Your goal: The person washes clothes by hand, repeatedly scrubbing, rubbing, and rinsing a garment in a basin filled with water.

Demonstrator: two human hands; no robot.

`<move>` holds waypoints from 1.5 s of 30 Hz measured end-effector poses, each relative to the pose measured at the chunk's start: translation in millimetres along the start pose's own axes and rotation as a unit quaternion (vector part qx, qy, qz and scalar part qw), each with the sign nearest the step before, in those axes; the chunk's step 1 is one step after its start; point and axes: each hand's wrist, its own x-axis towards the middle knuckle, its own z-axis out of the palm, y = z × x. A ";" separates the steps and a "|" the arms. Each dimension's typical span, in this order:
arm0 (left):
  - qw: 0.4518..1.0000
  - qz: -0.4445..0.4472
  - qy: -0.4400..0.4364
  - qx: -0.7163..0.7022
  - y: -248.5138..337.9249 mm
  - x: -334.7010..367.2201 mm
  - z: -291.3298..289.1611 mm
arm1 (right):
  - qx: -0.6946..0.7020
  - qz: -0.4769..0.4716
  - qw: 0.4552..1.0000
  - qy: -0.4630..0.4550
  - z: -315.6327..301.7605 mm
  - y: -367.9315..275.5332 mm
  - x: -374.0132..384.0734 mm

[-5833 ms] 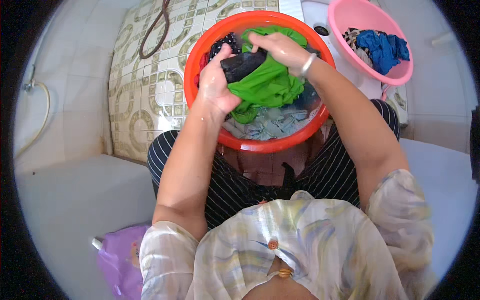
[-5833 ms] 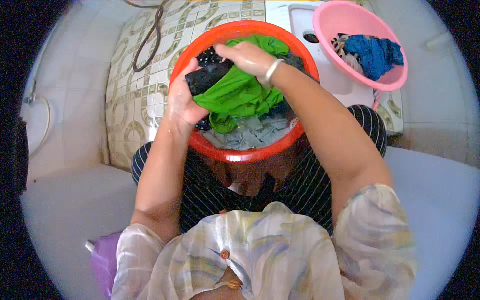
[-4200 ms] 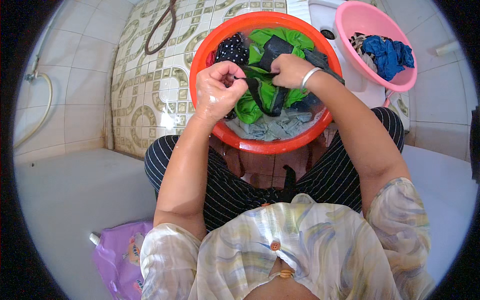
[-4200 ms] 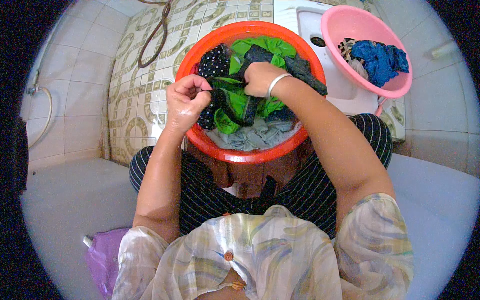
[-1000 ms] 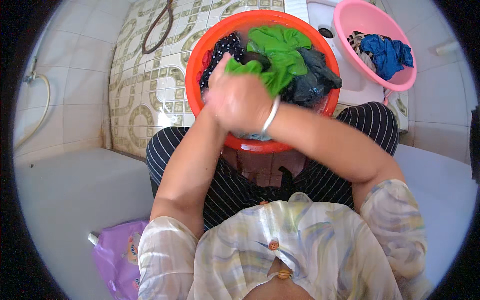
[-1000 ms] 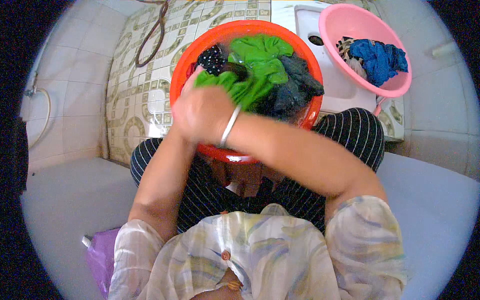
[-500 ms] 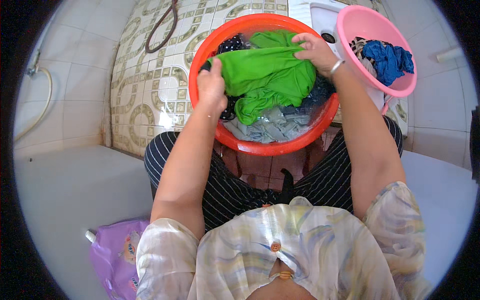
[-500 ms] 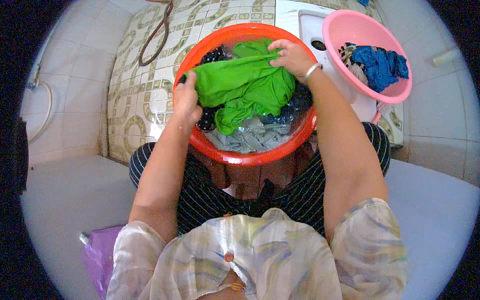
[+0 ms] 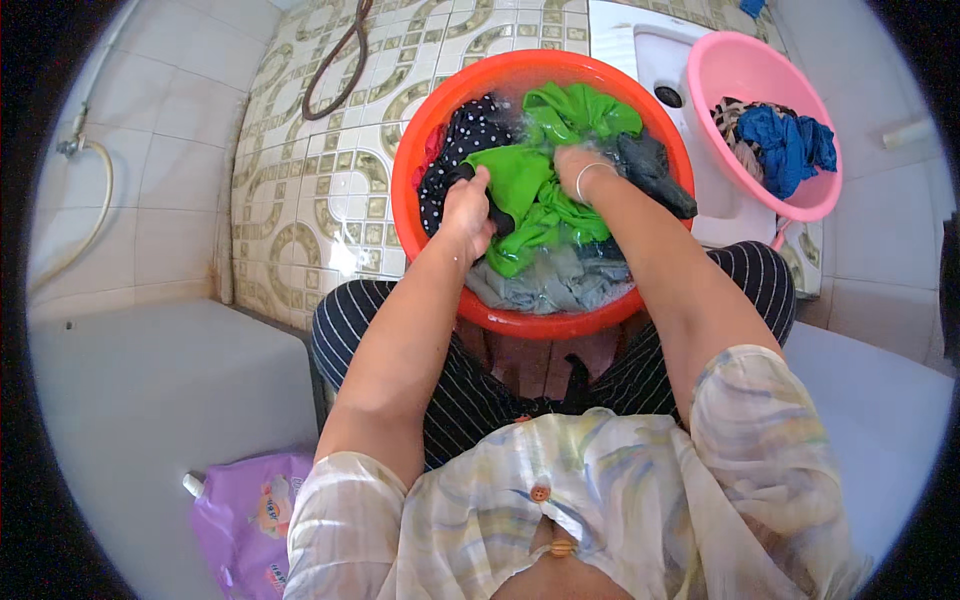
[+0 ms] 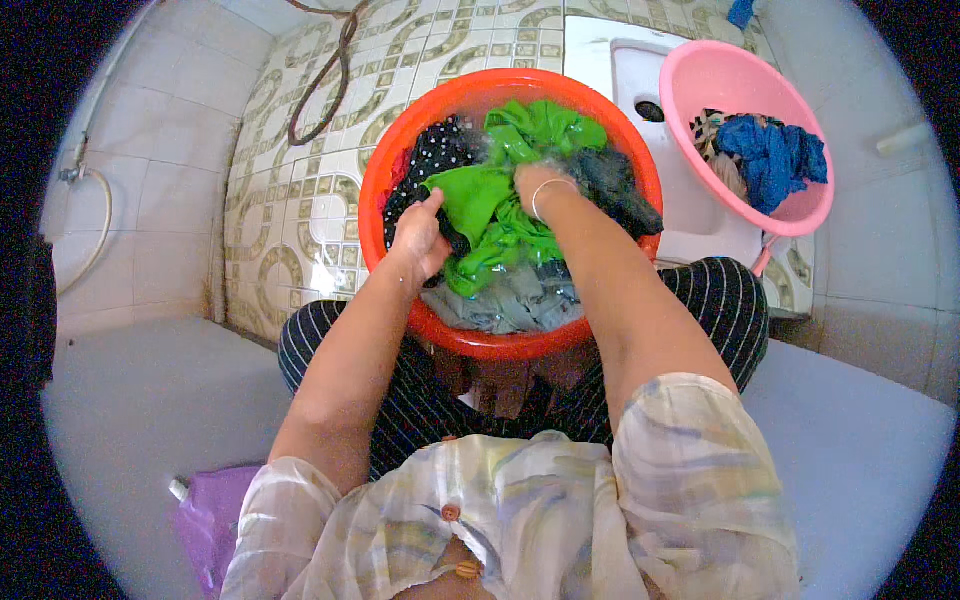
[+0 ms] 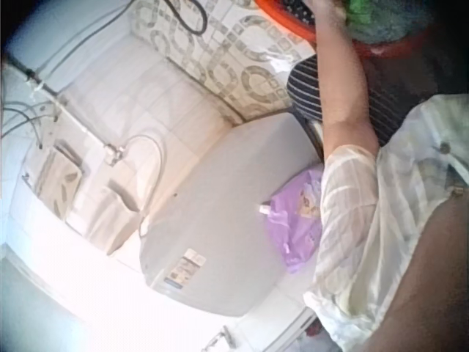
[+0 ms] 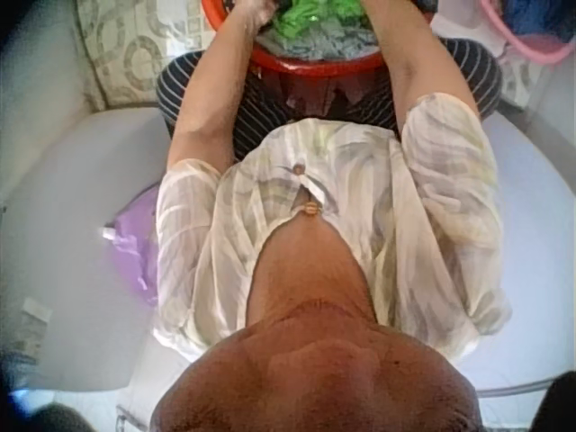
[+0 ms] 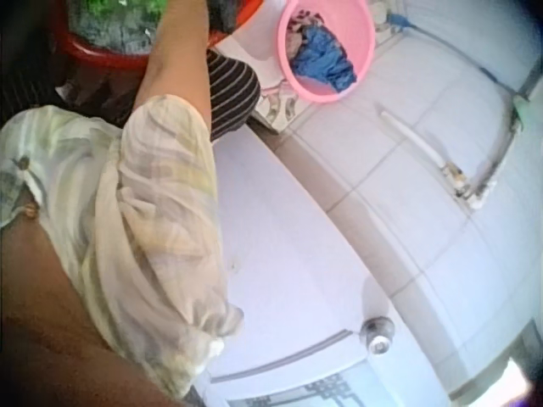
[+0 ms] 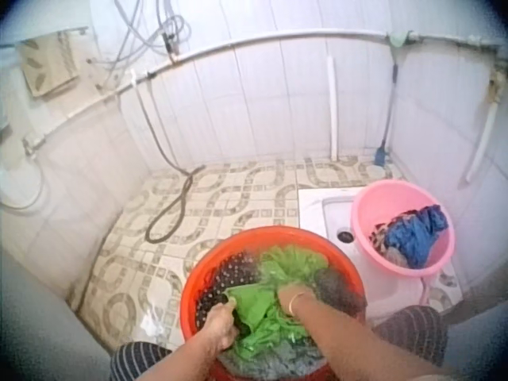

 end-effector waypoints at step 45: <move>0.976 0.140 -0.150 -0.079 14.4 -34.9 27.9 | 0.167 -0.297 0.853 0.394 -47.5 -129.5 -118.0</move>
